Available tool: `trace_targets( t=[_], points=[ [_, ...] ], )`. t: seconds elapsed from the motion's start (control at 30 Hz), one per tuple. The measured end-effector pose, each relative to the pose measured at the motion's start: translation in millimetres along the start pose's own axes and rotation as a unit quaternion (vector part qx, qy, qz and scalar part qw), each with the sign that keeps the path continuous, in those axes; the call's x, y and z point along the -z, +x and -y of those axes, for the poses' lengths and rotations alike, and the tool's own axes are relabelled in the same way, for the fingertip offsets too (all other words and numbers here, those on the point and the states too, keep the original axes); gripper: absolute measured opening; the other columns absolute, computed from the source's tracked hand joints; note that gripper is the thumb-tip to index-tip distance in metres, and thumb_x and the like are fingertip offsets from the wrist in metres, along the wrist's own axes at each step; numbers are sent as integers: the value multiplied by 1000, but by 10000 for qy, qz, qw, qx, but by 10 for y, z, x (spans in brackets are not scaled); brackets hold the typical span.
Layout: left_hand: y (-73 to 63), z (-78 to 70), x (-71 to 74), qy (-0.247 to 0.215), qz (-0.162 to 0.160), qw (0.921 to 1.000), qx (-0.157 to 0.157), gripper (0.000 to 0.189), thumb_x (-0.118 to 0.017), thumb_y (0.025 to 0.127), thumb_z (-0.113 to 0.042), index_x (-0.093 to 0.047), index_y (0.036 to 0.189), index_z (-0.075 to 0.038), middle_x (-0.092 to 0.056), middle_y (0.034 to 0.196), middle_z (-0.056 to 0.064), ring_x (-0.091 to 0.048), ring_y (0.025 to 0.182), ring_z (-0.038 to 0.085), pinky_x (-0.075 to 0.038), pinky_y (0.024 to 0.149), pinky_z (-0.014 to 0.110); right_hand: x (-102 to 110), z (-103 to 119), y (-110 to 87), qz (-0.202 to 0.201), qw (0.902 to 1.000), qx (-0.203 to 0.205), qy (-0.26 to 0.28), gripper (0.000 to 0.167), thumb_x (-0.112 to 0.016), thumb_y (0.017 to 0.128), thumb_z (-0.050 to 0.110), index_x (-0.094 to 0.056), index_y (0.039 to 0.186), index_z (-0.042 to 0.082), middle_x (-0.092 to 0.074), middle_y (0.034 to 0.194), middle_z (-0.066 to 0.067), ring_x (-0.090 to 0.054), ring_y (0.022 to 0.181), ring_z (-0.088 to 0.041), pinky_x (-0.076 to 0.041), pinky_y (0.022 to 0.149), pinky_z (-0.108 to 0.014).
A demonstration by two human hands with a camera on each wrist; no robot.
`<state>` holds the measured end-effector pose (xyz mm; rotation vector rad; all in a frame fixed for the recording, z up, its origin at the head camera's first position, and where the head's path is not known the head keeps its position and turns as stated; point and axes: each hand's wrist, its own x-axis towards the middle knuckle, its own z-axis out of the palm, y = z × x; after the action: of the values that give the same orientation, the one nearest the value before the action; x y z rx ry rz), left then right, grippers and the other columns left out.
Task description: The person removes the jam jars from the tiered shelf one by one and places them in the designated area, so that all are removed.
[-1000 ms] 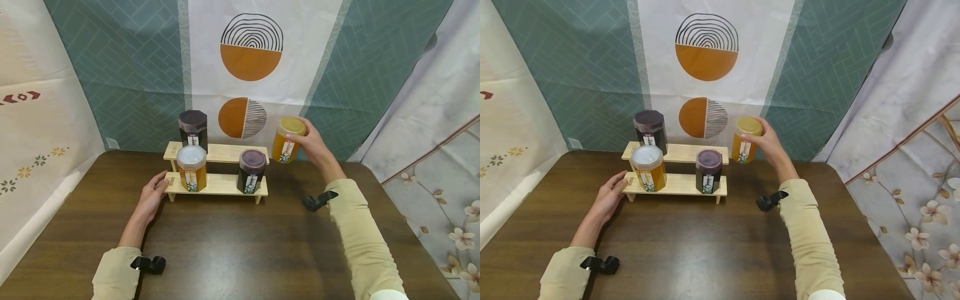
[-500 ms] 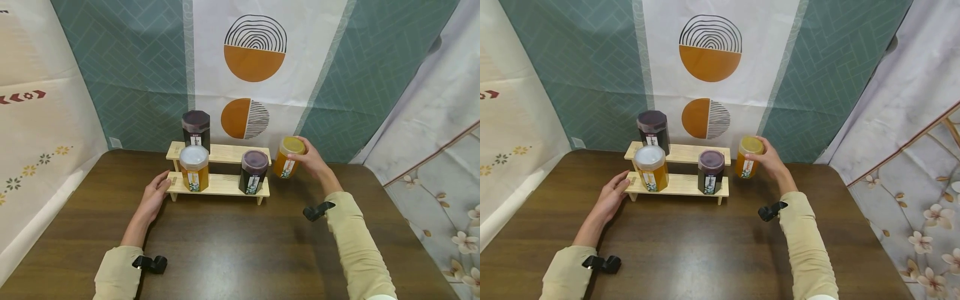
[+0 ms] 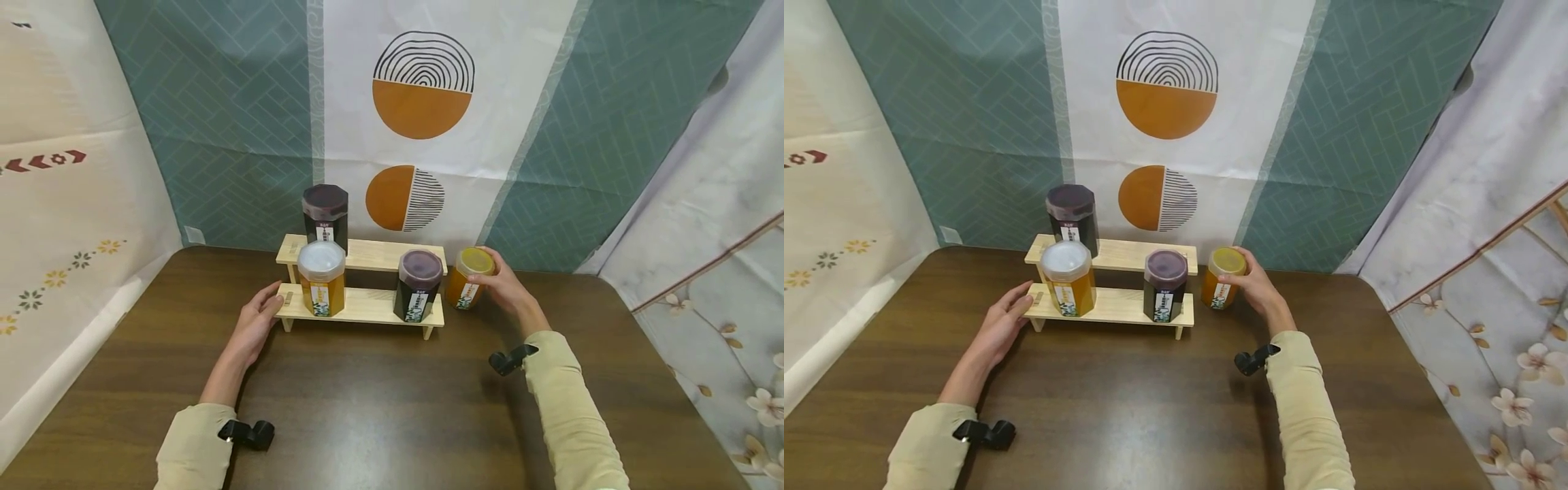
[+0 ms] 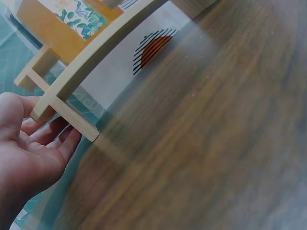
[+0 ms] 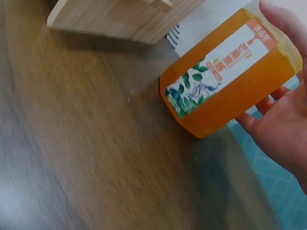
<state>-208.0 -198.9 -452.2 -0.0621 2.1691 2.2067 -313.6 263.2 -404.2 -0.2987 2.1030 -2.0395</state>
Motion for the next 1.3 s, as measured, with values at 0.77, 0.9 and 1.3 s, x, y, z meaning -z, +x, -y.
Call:
trace_targets(
  t=[0.77,0.9,1.3],
  points=[
    [-2,43,-18,-75,-91,9999,6,57,-38,106,-27,-18,154,-3,-31,150,22,-41,127,20,-29,110,37,-175,917,-69,-8,9566,65,-2912,62,-60,97,26,-33,148,3,-35,150,-21,-28,138,-36,-25,109,-55],
    [-19,43,-37,-124,-127,9998,77,57,-38,106,-26,-18,154,-4,-31,150,22,-39,128,21,-31,108,32,-461,1022,-36,173,9566,241,-2898,57,-59,98,23,-37,145,1,-39,147,-20,-32,137,-35,-27,109,-52],
    [-19,28,-39,-151,-155,9998,37,57,-39,106,-28,-18,154,-4,-32,149,22,-43,122,15,-32,104,30,-1271,1218,165,620,9712,474,-2253,59,-62,96,25,-38,147,6,-41,146,-17,-38,134,-27,-32,108,-45]
  ],
)
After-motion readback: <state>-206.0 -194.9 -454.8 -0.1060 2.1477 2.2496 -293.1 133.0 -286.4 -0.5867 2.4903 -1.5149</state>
